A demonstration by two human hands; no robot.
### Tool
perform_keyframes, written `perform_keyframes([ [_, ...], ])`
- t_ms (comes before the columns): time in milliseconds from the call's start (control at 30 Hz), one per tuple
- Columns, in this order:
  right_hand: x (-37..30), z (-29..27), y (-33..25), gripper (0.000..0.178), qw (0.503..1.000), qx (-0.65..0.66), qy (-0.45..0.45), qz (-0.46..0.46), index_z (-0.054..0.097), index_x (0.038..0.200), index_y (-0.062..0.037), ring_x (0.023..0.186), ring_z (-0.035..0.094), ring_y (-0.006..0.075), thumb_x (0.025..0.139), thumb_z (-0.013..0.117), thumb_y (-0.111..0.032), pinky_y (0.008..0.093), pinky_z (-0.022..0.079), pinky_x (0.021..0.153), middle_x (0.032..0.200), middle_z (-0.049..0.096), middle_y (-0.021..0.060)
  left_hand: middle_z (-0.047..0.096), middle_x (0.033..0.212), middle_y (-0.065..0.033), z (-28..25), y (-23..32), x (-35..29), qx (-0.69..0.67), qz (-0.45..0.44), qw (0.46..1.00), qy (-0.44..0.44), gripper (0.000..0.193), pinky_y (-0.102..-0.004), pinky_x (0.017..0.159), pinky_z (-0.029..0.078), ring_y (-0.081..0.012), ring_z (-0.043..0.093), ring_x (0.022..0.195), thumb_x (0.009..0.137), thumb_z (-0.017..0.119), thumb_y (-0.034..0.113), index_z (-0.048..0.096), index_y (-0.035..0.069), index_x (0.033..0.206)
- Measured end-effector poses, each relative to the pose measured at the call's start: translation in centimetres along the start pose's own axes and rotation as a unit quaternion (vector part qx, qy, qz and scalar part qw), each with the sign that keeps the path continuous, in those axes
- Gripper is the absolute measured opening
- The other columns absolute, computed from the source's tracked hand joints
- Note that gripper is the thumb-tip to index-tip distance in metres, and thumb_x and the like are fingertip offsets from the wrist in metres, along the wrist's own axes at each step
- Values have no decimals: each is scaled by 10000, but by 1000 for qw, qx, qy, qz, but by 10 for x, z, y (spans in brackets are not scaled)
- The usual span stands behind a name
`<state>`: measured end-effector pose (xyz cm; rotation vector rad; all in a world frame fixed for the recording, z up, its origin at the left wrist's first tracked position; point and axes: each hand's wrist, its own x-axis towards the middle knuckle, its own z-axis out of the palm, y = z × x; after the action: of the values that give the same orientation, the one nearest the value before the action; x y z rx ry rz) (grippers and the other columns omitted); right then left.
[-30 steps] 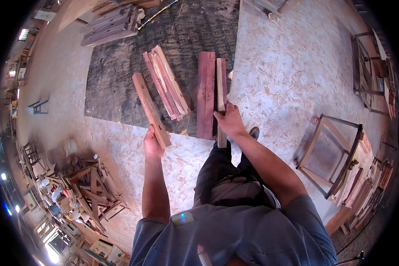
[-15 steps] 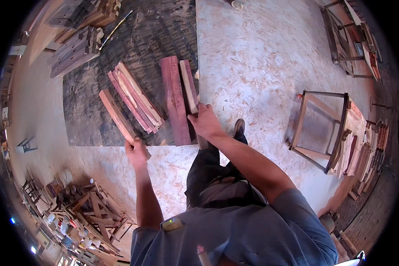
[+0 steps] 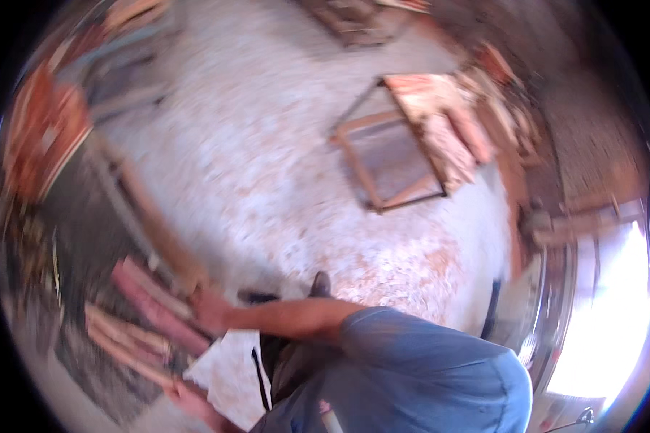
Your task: The person moves through a woodworking shop, picking up and stacking thin wooden slats and pre-drilled wooden pieces on tables. They handle the wood by hand, organizing it into neat piles. The person also pours a liquid from a white bottle into a small container.
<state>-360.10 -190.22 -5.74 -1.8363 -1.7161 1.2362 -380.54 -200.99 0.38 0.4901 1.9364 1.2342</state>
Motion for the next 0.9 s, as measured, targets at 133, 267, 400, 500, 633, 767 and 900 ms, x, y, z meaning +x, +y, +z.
perform_keyframes([
  [133, -40, -25, 22, 474, 997, 28, -16, -71, 510, 1109, 43, 939, 585, 448, 780, 600, -288, 529, 469, 813, 947, 598, 282, 535, 1236, -155, 15, 6, -33, 136, 93, 982, -90, 426, -444, 854, 457, -278, 527, 1071, 916, 580, 272, 522, 54, 1277],
  [267, -103, -101, 54, 539, 985, 115, -10, -128, 466, 1184, 54, 929, 595, 424, 816, 597, -318, 497, 469, 800, 963, 604, 284, 507, 1294, -172, 85, 2, -63, 176, 180, 945, -206, 473, -446, 889, 452, -290, 519, 1107, 921, 563, 273, 479, 45, 1327],
  [400, -166, -174, 74, 569, 955, 283, -36, -82, 500, 1195, 61, 923, 621, 333, 873, 586, -400, 417, 476, 778, 984, 626, 247, 514, 1313, -209, 161, 14, -139, 180, 269, 888, -328, 506, -384, 913, 470, -297, 559, 1104, 950, 485, 220, 425, -32, 1384],
  [500, -212, -220, 108, 595, 927, 369, 1, -61, 512, 1209, 57, 947, 622, 296, 893, 570, -444, 398, 481, 808, 1019, 637, 223, 518, 1275, -191, 216, -8, -196, 170, 239, 844, -450, 493, -339, 870, 481, -266, 562, 1074, 965, 448, 210, 396, -43, 1385],
  [633, -261, -259, 174, 578, 919, 383, 98, -5, 526, 1210, 37, 982, 617, 267, 906, 564, -454, 374, 480, 855, 1064, 641, 196, 532, 1254, -164, 283, 3, -321, 110, 238, 786, -560, 462, -343, 908, 469, -236, 557, 1085, 975, 434, 205, 421, -55, 1356],
  [767, -335, -320, 209, 474, 878, 430, 210, -28, 544, 1179, 25, 998, 610, 224, 916, 590, -368, 352, 480, 888, 1065, 647, 147, 554, 1238, -181, 323, -10, -397, 111, 348, 709, -603, 446, -369, 938, 454, -272, 568, 1101, 938, 507, 126, 434, -52, 1341],
  [900, -405, -373, 231, 413, 812, 516, 270, -31, 546, 1146, 40, 941, 609, 167, 910, 618, -292, 316, 501, 835, 1008, 657, 119, 565, 1192, -227, 356, -7, -472, 162, 471, 597, -629, 484, -405, 923, 457, -360, 570, 1081, 876, 576, 108, 455, -47, 1318],
])
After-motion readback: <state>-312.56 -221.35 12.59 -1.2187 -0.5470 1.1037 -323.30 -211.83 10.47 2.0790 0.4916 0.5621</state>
